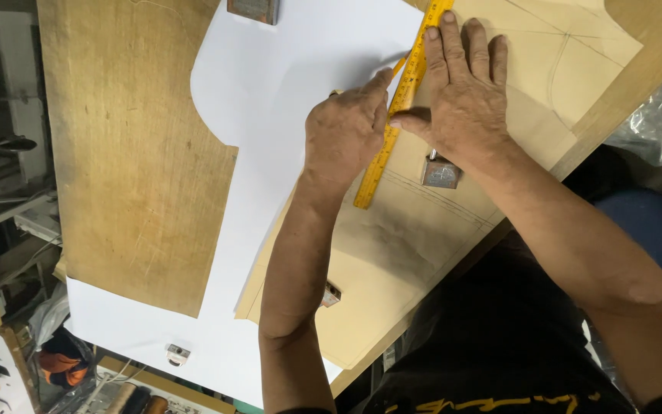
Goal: The person places a large white sheet of paper on a wooden table and smooths it out. They then position a brown paper pattern piece on top of the white sheet, securing it with a padlock. Using a yellow ruler and a pencil, the person measures and marks lines on the brown pattern piece, adjusting the ruler and pattern as needed to complete the markings.
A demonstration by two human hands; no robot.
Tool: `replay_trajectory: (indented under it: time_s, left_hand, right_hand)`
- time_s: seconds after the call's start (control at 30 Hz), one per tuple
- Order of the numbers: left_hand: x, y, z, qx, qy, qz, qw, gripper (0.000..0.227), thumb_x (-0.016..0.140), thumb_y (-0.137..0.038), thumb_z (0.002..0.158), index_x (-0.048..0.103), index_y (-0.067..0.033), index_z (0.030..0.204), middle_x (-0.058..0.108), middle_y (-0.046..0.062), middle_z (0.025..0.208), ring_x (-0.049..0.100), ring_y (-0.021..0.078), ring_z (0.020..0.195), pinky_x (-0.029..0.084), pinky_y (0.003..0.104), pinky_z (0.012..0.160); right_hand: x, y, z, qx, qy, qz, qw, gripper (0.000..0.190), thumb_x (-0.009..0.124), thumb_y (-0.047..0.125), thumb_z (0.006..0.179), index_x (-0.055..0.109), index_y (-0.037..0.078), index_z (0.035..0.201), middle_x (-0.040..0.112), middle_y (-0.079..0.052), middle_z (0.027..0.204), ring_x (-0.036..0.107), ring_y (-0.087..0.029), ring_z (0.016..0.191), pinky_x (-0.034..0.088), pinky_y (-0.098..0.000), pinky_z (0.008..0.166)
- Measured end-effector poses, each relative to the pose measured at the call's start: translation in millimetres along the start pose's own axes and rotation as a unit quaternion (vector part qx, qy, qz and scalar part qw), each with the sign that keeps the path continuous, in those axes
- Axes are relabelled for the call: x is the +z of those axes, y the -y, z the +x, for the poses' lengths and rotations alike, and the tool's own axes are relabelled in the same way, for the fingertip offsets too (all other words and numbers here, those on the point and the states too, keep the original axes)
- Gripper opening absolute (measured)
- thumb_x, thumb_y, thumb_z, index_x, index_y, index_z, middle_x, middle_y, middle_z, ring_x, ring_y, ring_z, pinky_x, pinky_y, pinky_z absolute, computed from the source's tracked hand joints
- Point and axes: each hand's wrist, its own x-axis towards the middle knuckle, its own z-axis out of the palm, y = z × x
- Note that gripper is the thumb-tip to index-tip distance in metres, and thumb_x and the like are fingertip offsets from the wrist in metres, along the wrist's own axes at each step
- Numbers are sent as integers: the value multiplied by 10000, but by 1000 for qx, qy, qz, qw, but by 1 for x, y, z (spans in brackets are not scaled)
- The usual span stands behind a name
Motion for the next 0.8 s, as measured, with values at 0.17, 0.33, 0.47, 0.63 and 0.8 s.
replay_trajectory:
  time_s: [0.17, 0.33, 0.47, 0.63, 0.8]
  left_hand:
    - [-18, -8, -14, 26, 0, 83, 996, 225, 601, -191, 1030, 683, -191, 1239, 560, -78, 581, 505, 124, 448, 461, 278, 408]
    - [-16, -6, -36, 27, 29, 130, 991, 350, 658, -222, 953, 641, -229, 1302, 562, -107, 621, 551, 133, 506, 441, 287, 448]
    - [-13, -5, -39, 14, 52, 135, 989, 337, 640, -274, 978, 643, -236, 1314, 576, -99, 620, 580, 158, 522, 440, 307, 418]
    - [-11, -2, -38, 22, 35, 133, 990, 345, 662, -250, 947, 655, -237, 1292, 594, -102, 638, 579, 156, 529, 440, 305, 441]
    - [-13, -4, -35, 13, 64, 148, 987, 347, 627, -218, 948, 638, -249, 1294, 575, -95, 600, 545, 155, 487, 413, 308, 382]
  right_hand:
    - [-2, 2, 1, 20, 29, -6, 999, 1238, 499, 819, 808, 38, 47, 1659, -6, -164, 1731, -20, -451, 1571, -42, -618, 1249]
    - [0, 2, 0, 15, 6, 6, 1000, 1228, 582, 768, 807, 131, 13, 1665, 30, -165, 1724, 37, -476, 1562, -15, -658, 1231]
    - [0, 0, -1, -12, -21, 25, 999, 1215, 608, 742, 823, 169, -32, 1650, 108, -228, 1713, 98, -537, 1539, -11, -697, 1205]
    - [6, 2, -5, -20, -49, 23, 998, 1203, 588, 741, 830, 182, -42, 1650, 164, -269, 1709, 153, -583, 1535, -42, -712, 1187]
    - [9, 6, -5, 5, -46, 15, 999, 1217, 550, 784, 819, 178, -15, 1659, 153, -249, 1719, 140, -565, 1547, -64, -701, 1194]
